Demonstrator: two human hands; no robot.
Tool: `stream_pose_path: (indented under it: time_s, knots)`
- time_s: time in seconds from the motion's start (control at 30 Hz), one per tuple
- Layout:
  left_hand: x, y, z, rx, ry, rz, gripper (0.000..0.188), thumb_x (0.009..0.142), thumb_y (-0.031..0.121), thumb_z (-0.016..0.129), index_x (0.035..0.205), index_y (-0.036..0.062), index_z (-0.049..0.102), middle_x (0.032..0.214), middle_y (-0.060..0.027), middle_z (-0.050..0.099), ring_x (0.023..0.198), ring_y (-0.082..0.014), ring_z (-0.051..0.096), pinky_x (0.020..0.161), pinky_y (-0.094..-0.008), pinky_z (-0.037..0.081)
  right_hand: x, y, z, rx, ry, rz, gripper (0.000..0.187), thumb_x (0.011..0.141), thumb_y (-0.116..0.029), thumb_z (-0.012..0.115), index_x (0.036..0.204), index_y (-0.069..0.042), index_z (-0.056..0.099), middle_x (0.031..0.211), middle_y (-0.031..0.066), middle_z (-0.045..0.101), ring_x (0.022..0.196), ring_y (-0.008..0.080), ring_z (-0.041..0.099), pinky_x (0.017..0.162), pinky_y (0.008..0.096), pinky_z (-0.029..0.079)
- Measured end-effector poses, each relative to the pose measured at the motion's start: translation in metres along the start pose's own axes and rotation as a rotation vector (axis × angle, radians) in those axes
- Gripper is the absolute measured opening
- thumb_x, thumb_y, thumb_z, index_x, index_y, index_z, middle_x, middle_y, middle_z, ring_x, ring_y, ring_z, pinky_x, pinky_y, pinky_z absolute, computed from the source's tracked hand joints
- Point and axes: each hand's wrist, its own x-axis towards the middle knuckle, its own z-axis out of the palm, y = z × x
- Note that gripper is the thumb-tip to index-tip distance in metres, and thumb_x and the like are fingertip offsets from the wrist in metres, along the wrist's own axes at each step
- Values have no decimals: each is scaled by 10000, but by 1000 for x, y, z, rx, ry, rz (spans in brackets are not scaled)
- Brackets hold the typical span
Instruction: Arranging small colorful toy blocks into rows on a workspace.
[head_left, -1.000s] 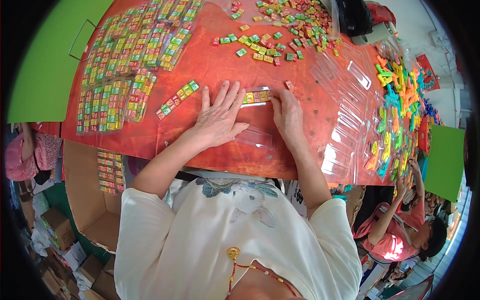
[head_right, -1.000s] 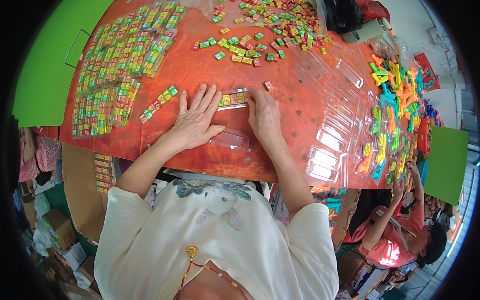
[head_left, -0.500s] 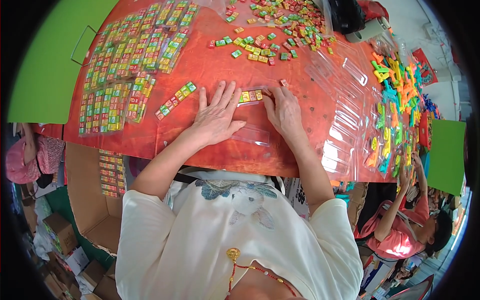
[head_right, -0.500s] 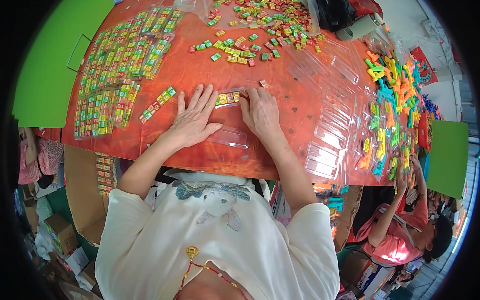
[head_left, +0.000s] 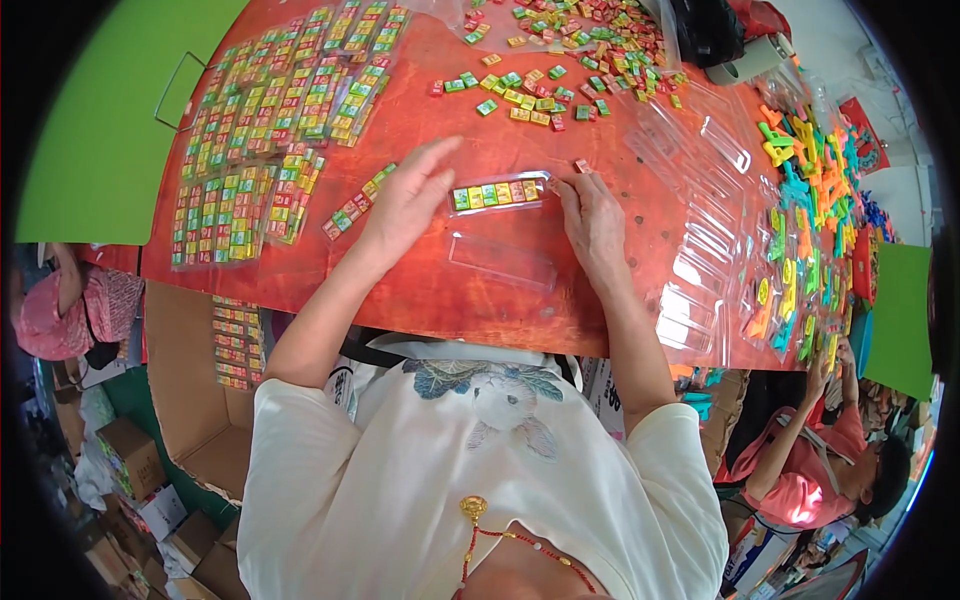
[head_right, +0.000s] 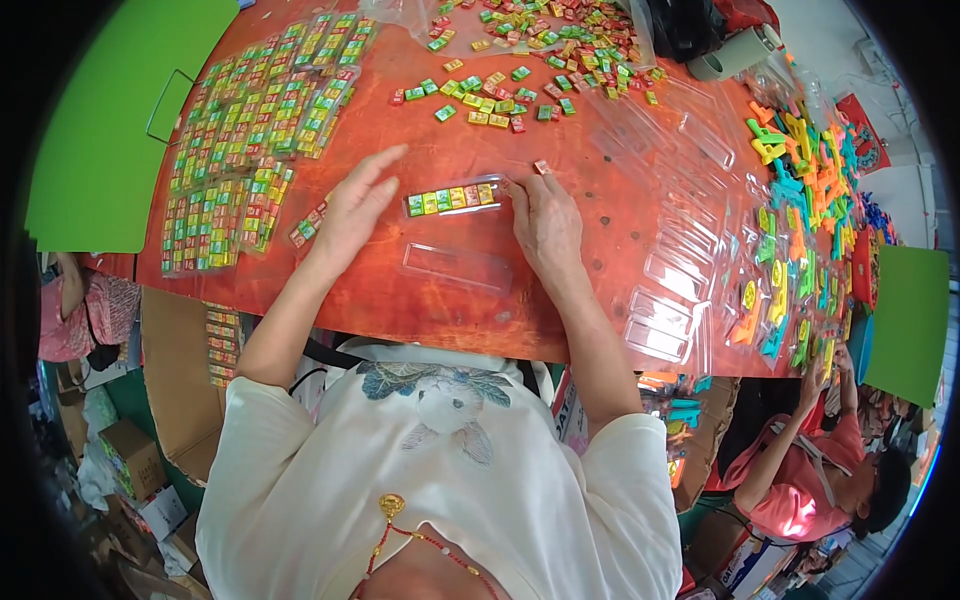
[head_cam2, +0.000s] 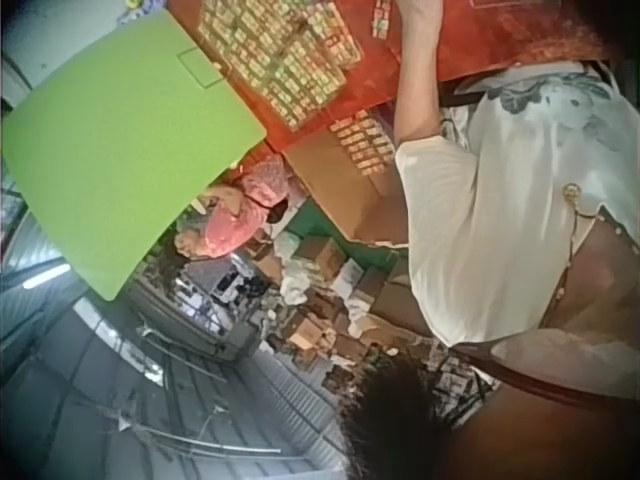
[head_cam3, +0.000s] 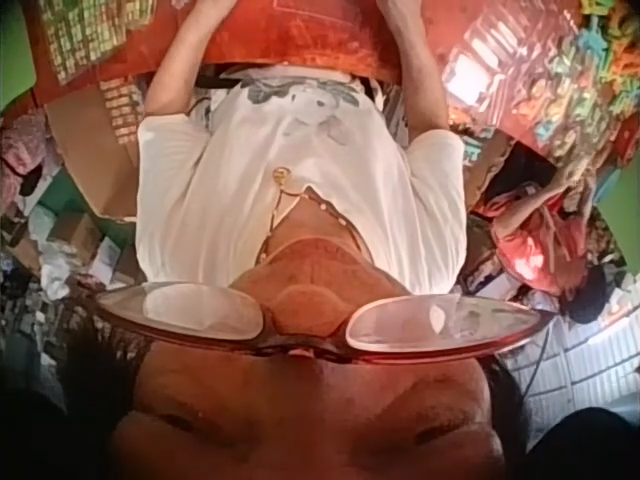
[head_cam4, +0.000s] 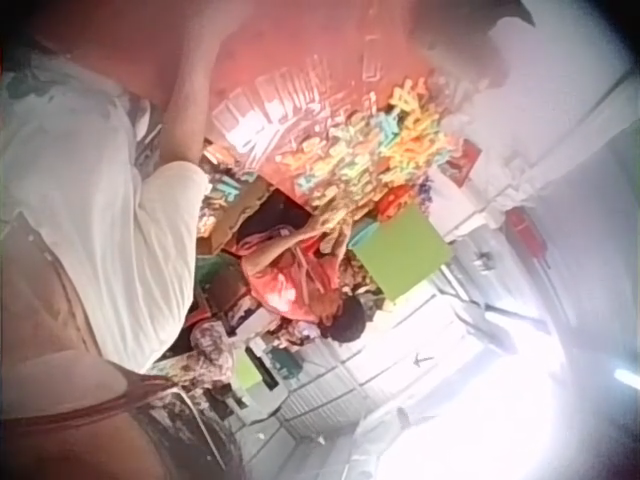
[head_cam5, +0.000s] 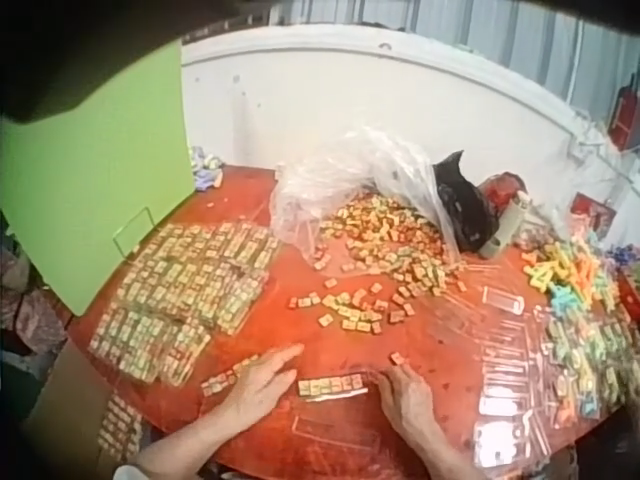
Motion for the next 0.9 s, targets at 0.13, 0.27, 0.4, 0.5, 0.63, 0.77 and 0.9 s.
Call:
stream_pose_path:
  time_s: [0.13,0.27,0.4,0.5,0.63,0.77,0.9]
  knots:
    - [8,0,26,573,-203,199,514,949,226,606,1424,59,506,1481,-212,476,1412,-393,398,1156,-506,325,1,-3,7,-123,24,-39,158,944,-195,648,962,-44,689,977,167,666,857,371,662,731,450,513]
    - [14,-9,52,707,-356,124,677,938,309,620,1501,19,380,1566,-225,348,1471,-426,286,1169,-598,247,0,-9,15,-334,61,-162,132,933,-202,646,889,-78,654,949,149,661,840,314,669,695,435,484]
    - [18,-7,54,732,-448,28,700,971,330,574,1551,39,311,1616,-210,270,1514,-405,200,1193,-597,172,2,-9,20,-442,59,-247,171,908,-225,655,802,-100,605,817,93,573,819,259,633,651,406,430]
    - [19,-4,55,742,-464,27,711,962,329,584,1555,48,310,1620,-206,262,1510,-412,203,1191,-599,177,4,-7,23,-493,76,-321,115,863,-227,644,801,-130,635,829,42,576,832,231,599,684,400,421]
    - [15,-8,61,763,-420,59,689,943,310,606,1530,53,355,1607,-205,286,1501,-409,226,1187,-601,189,5,-9,19,-482,21,-332,156,885,-275,648,820,-134,659,851,40,589,837,228,594,703,398,416]
    - [14,-9,64,810,-348,108,622,908,267,648,1449,34,448,1562,-202,354,1473,-396,284,1165,-588,234,9,-2,14,-339,-14,-250,172,893,-296,663,848,-130,669,862,48,597,835,230,593,723,402,412]
    - [16,0,63,908,-267,207,573,878,229,672,1380,9,507,1367,-185,514,1312,-352,456,1059,-528,354,7,-2,8,-279,19,-226,133,888,-252,658,867,-121,660,863,51,595,847,233,602,746,403,411]
